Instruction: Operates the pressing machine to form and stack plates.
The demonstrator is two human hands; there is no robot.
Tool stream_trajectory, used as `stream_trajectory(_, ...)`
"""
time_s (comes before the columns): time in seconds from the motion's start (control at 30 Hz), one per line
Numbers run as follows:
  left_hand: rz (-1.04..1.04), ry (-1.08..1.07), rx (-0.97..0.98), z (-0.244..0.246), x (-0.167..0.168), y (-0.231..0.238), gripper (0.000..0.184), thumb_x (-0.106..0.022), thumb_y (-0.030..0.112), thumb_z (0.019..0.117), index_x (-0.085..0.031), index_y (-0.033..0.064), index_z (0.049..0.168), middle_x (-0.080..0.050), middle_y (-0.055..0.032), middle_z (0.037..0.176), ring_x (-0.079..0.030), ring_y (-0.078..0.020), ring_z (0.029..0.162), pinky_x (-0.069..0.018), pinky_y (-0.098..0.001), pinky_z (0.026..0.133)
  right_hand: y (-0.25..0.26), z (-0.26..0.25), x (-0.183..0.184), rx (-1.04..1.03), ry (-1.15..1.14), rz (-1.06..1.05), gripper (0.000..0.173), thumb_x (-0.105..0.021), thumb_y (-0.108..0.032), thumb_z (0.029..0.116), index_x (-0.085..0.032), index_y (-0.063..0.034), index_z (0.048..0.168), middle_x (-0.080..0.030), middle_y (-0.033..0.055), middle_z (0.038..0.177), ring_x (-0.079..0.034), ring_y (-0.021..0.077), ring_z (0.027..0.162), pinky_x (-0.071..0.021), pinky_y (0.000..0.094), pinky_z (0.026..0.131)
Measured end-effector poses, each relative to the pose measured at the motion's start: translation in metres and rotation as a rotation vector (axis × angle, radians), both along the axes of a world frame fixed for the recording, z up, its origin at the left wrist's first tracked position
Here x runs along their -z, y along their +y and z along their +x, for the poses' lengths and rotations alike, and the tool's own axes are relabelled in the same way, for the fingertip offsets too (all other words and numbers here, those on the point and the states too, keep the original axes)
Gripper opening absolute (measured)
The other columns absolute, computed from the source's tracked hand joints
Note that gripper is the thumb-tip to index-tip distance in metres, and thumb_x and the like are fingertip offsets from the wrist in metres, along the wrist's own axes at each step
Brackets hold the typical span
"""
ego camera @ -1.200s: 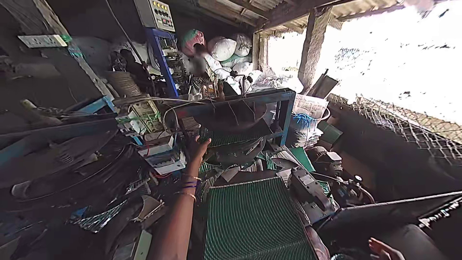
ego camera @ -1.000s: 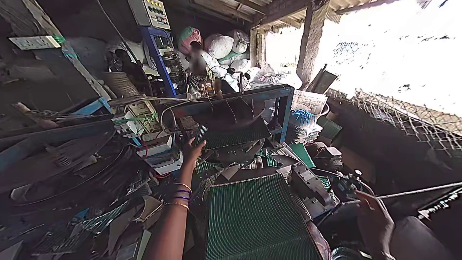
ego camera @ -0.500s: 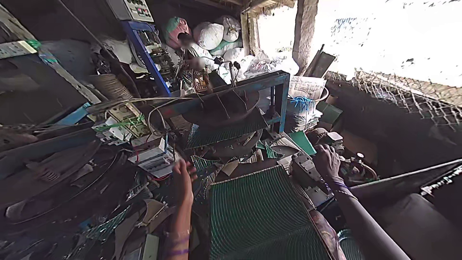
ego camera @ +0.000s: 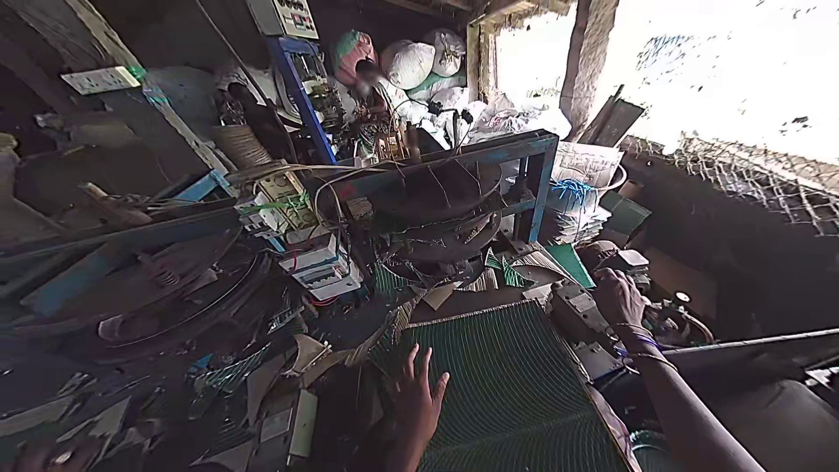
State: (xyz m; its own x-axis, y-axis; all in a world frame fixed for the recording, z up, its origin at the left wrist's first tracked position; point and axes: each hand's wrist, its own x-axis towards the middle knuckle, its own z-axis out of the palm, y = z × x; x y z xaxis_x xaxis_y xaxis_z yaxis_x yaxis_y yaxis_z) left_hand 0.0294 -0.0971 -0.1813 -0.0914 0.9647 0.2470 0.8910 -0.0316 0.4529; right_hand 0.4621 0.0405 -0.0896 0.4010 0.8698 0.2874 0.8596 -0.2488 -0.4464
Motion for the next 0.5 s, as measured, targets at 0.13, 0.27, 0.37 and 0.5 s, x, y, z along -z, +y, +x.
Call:
stream_trajectory(0.13, -0.004, 0.0, -0.004, 0.0, 0.0, -0.001, 0.064, -0.056, 0.058, 0.0952, -0.057, 0.0196, 0.147, -0.041, -0.0141, 0.16, -0.041, -0.0402, 0.144, -0.037, -0.065, 0.109, 0.0, -0.001, -0.001, 0.002, 0.013, -0.019, 0.027, -0.051, -0.006, 0.1003, -0.069, -0.0023, 0.121, -0.065, 0.0265, 0.125, -0.058, 0.0473, 0.123, -0.0483, 0.0656, 0.094)
stream_trajectory(0.27, -0.005, -0.005, -0.007, 0.0, 0.0, 0.0, 0.064, -0.058, 0.057, 0.0949, -0.057, 0.0202, 0.147, -0.041, -0.0134, 0.16, -0.039, -0.0404, 0.145, -0.0351, -0.0666, 0.11, -0.001, 0.001, -0.002, -0.005, 0.003, -0.018, 0.026, -0.053, -0.007, 0.0998, -0.069, -0.0022, 0.12, -0.065, 0.0264, 0.125, -0.059, 0.047, 0.123, -0.0487, 0.0651, 0.094)
stream_trajectory(0.37, -0.01, -0.008, -0.016, -0.001, 0.0, 0.0, 0.064, -0.059, 0.057, 0.0939, -0.057, 0.0211, 0.146, -0.041, -0.0121, 0.16, -0.039, -0.0401, 0.145, -0.0345, -0.0667, 0.11, 0.0, 0.0, -0.007, -0.011, -0.028, -0.034, 0.026, -0.055, -0.007, 0.0982, -0.069, -0.002, 0.12, -0.065, 0.0262, 0.126, -0.059, 0.0462, 0.124, -0.0484, 0.0639, 0.096)
stream_trajectory(0.5, -0.086, -0.095, -0.012, -0.004, -0.011, 0.004, 0.062, -0.064, 0.055, 0.0922, -0.06, 0.0202, 0.143, -0.04, -0.0126, 0.16, -0.036, -0.0406, 0.146, -0.032, -0.0689, 0.11, -0.005, -0.001, -0.013, -0.006, -0.052, -0.124, 0.025, -0.054, -0.012, 0.0992, -0.07, -0.0011, 0.116, -0.066, 0.0245, 0.126, -0.058, 0.0441, 0.125, -0.0474, 0.0628, 0.096)
